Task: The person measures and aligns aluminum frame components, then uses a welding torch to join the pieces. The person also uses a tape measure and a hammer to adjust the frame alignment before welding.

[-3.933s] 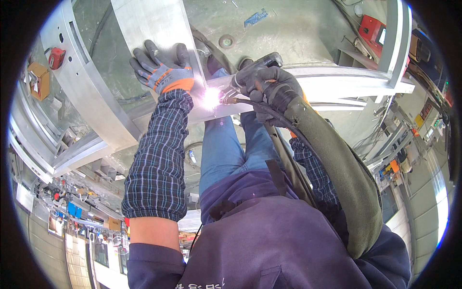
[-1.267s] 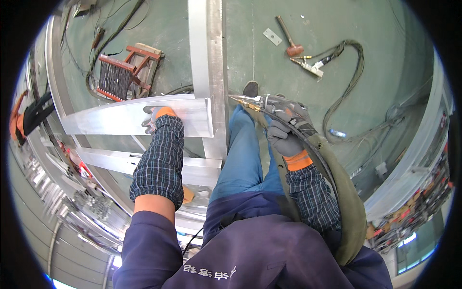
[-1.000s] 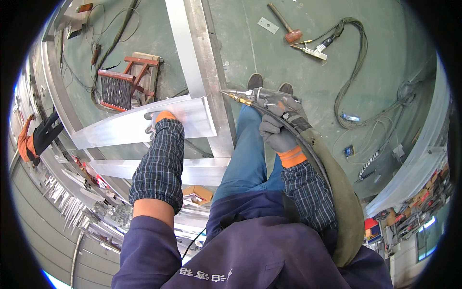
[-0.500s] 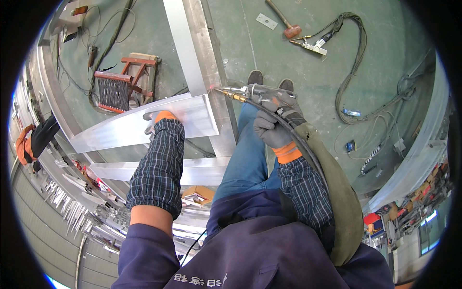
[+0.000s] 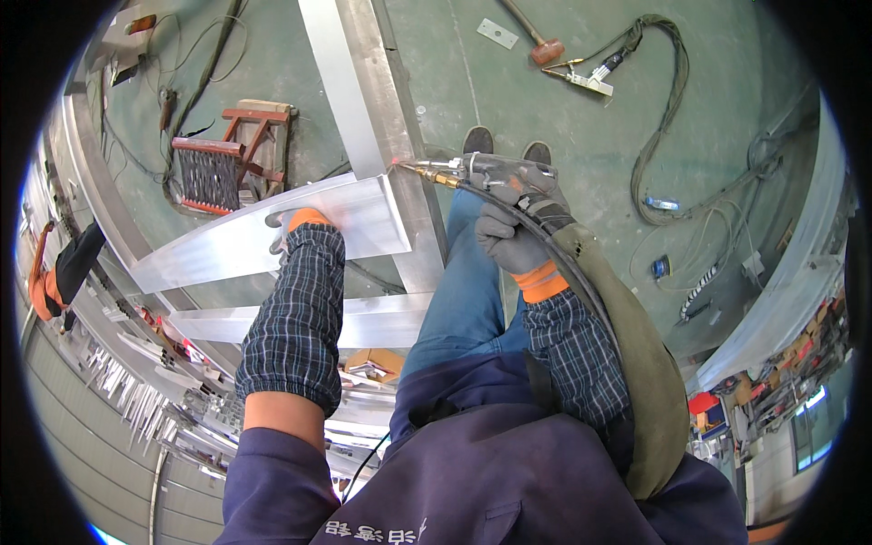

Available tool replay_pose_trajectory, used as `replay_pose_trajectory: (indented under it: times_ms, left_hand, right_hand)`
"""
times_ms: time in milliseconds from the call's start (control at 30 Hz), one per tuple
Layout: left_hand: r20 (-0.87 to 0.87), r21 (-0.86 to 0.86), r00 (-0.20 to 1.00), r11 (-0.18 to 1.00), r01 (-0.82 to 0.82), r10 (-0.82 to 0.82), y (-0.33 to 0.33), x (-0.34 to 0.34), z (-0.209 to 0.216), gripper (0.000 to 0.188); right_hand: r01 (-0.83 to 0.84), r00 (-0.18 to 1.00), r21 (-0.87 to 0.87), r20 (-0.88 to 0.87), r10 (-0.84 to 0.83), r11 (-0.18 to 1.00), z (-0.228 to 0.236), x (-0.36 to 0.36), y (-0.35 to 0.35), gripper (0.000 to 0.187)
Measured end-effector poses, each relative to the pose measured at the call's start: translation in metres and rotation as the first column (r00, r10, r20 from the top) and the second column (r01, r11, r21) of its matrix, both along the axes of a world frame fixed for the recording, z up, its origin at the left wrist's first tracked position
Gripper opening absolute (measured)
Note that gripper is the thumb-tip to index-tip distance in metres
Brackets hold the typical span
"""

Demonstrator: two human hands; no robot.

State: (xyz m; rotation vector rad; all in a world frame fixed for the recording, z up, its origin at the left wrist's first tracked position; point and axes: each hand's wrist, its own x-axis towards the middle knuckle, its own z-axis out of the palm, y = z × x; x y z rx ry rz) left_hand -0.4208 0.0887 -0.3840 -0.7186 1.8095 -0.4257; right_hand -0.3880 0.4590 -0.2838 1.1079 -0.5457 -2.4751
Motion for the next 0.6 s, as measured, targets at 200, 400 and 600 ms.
replay_pose_trajectory:
  times_ms: [200, 400, 600]
  left_hand:
    - [0.006, 0.001, 1.000, 1.000, 0.017, -0.017, 0.003, -0.002, 0.003, 0.083]
    - [0.016, 0.008, 1.000, 1.000, 0.025, -0.025, 0.006, -0.003, 0.004, 0.083]
    - [0.024, 0.008, 0.999, 0.999, 0.034, -0.035, 0.006, -0.005, 0.007, 0.082]
  right_hand:
    - [0.011, 0.998, -0.049, 0.055, -0.008, 0.999, 0.001, 0.001, -0.004, 0.063]
    - [-0.063, 0.996, 0.047, 0.063, 0.060, 0.997, 0.016, -0.011, -0.001, 0.059]
    - [0.006, 0.996, -0.046, 0.095, -0.001, 0.999, 0.009, -0.004, -0.004, 0.057]
